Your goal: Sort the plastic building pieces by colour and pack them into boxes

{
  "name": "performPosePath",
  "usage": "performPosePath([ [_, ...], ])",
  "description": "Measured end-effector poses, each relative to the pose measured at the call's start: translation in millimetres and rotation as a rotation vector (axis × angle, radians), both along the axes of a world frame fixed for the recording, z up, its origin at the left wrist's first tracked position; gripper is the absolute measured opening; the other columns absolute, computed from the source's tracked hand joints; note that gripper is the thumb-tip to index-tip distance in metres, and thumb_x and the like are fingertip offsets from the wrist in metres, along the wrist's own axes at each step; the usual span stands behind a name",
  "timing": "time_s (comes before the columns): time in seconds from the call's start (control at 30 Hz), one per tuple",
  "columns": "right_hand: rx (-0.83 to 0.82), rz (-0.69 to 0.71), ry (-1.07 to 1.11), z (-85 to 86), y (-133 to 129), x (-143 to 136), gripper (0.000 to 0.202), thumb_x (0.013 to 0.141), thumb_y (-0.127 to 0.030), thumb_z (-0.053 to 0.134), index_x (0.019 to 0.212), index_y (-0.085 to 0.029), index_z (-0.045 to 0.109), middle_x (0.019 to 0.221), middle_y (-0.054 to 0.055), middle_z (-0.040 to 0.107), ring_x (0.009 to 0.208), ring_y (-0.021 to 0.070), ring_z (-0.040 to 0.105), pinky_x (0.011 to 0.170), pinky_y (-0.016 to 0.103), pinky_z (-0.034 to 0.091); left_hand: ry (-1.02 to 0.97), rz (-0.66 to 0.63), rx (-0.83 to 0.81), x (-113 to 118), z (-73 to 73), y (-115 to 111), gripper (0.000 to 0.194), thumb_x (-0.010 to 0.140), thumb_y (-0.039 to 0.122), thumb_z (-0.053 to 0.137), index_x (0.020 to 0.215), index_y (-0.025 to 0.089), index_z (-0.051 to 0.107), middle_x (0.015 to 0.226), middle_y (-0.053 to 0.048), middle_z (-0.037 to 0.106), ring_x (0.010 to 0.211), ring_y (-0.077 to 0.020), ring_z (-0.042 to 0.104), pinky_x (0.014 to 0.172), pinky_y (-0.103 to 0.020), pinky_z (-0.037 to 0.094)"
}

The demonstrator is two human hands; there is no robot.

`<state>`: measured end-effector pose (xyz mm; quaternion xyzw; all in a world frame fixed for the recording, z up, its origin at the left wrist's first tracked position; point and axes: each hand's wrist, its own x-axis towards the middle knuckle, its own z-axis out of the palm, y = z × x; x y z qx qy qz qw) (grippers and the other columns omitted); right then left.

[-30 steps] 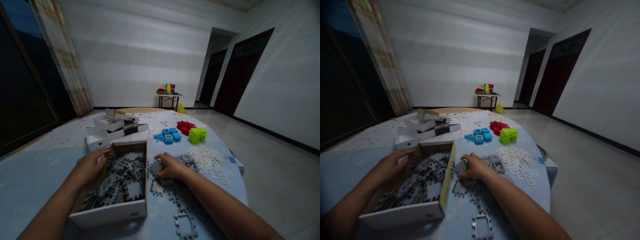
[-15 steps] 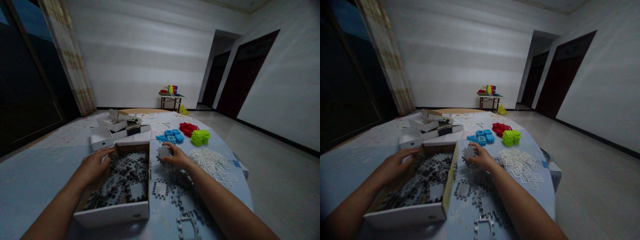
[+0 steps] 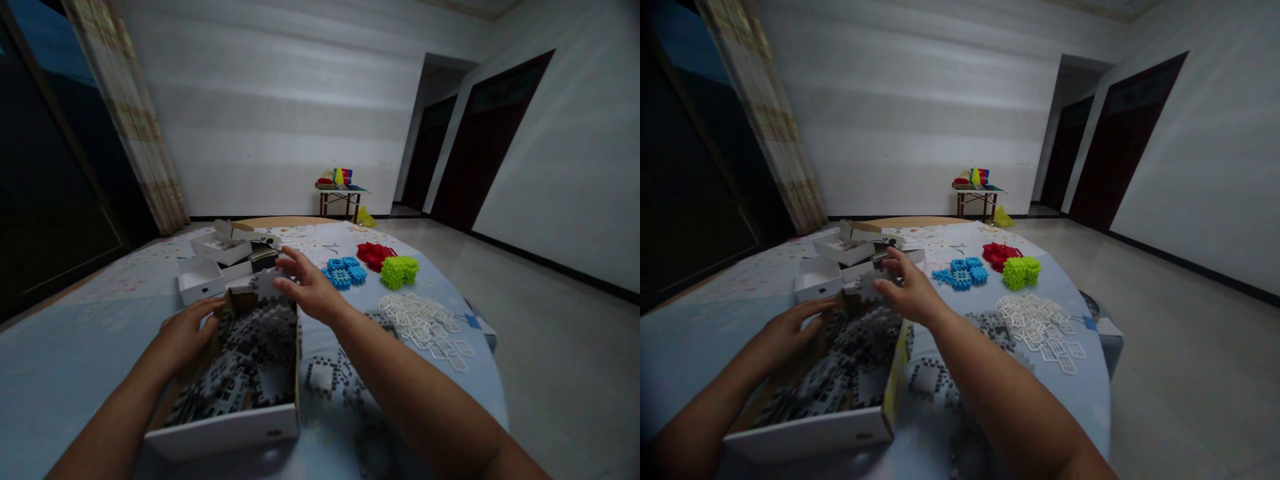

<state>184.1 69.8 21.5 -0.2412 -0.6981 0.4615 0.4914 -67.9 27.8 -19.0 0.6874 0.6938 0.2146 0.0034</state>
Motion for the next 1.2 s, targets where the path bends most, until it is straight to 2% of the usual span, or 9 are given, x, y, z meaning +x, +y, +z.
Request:
performPosePath([
  [0.13,0.011,0.139,0.062,-1.7,-4.5,6.0,0.059,0.079,-0.037,0.059,0.133,-0.026,0.036,0.133,0.009,0.048,0.123,0.0189,0.046,0.103,0.041,0.038,0.001,-0.020,0.007,-1.1,-1.7,1.1,0.051,0.073,0.035,0.037,0.111,0.015,0.064,0.123,-0.008,0.062,0.113,-0.0247,0.056,0.100,-0.037,0.040],
  [0.3,-0.021,-0.019,0.018,-17.2,6.2,29.7,0.041,0.080,-0.027,0.053,0.120,-0.022,0.049,0.123,0.009,0.056,0.112,0.0177,0.055,0.094,0.038,0.046,-0.007,0.006,0.004,-1.8,-2.6,1.2,0.049,0.072,0.034,0.039,0.110,0.018,0.065,0.122,-0.006,0.063,0.111,-0.0246,0.057,0.100,-0.035,0.040],
  [0.4,0.003,-0.217,-0.216,-35.2,13.8,48.6,0.030,0.079,-0.020,0.051,0.108,-0.018,0.058,0.109,0.008,0.064,0.098,0.0173,0.060,0.086,0.036,0.049,-0.013,0.010,-0.003,-1.8,-3.2,1.1,0.049,0.072,0.034,0.039,0.111,0.017,0.064,0.123,-0.007,0.062,0.113,-0.0246,0.056,0.101,-0.036,0.040],
  [0.47,0.038,-0.262,-0.446,-46.5,14.4,60.5,0.031,0.076,-0.017,0.053,0.106,-0.016,0.061,0.104,0.009,0.065,0.095,0.0187,0.060,0.086,0.037,0.048,-0.018,0.013,0.001,-2.3,-4.6,1.5,0.048,0.073,0.034,0.039,0.111,0.019,0.064,0.123,-0.006,0.062,0.114,-0.0244,0.056,0.101,-0.036,0.040],
  [0.57,0.059,-0.160,-0.777,-57.6,7.1,69.8,0.049,0.068,-0.020,0.063,0.117,-0.015,0.058,0.115,0.012,0.060,0.104,0.0238,0.056,0.093,0.041,0.043,-0.019,0.006,-0.007,-3.4,-6.9,2.6,0.049,0.074,0.035,0.038,0.112,0.018,0.063,0.125,-0.006,0.061,0.115,-0.0245,0.055,0.101,-0.037,0.039],
  [0.67,0.066,-0.066,-0.937,-61.6,-6.0,64.1,0.069,0.062,-0.033,0.072,0.126,-0.017,0.052,0.125,0.014,0.053,0.116,0.0292,0.047,0.099,0.044,0.037,-0.029,-0.003,0.009,-3.9,-7.4,3.2,0.048,0.073,0.036,0.039,0.111,0.018,0.064,0.125,-0.007,0.060,0.115,-0.0252,0.054,0.101,-0.037,0.039],
  [0.8,0.124,-0.085,-0.920,-62.6,-18.2,49.1,0.069,0.062,-0.040,0.073,0.124,-0.017,0.052,0.121,0.013,0.055,0.116,0.0293,0.046,0.098,0.043,0.036,-0.037,0.008,-0.002,-3.3,-5.2,2.9,0.047,0.071,0.036,0.041,0.109,0.020,0.064,0.123,-0.006,0.062,0.114,-0.0248,0.055,0.101,-0.037,0.040],
  [1.0,0.041,-0.176,-0.744,-57.8,-8.9,61.3,0.052,0.063,-0.029,0.072,0.111,-0.017,0.054,0.105,0.009,0.062,0.094,0.0205,0.058,0.082,0.035,0.046,-0.006,0.008,-0.039,-2.2,-2.4,1.5,0.052,0.076,0.036,0.035,0.116,0.014,0.060,0.127,-0.008,0.058,0.117,-0.0228,0.052,0.103,-0.036,0.036],
  [1.2,0.079,-0.286,-0.385,-27.8,2.7,55.1,0.059,0.065,-0.040,0.073,0.114,-0.017,0.051,0.104,0.008,0.063,0.091,0.0186,0.061,0.080,0.035,0.047,0.003,0.003,-0.054,1.0,0.9,-1.4,0.050,0.078,0.035,0.035,0.116,0.013,0.060,0.128,-0.009,0.058,0.116,-0.0223,0.053,0.102,-0.033,0.037],
])
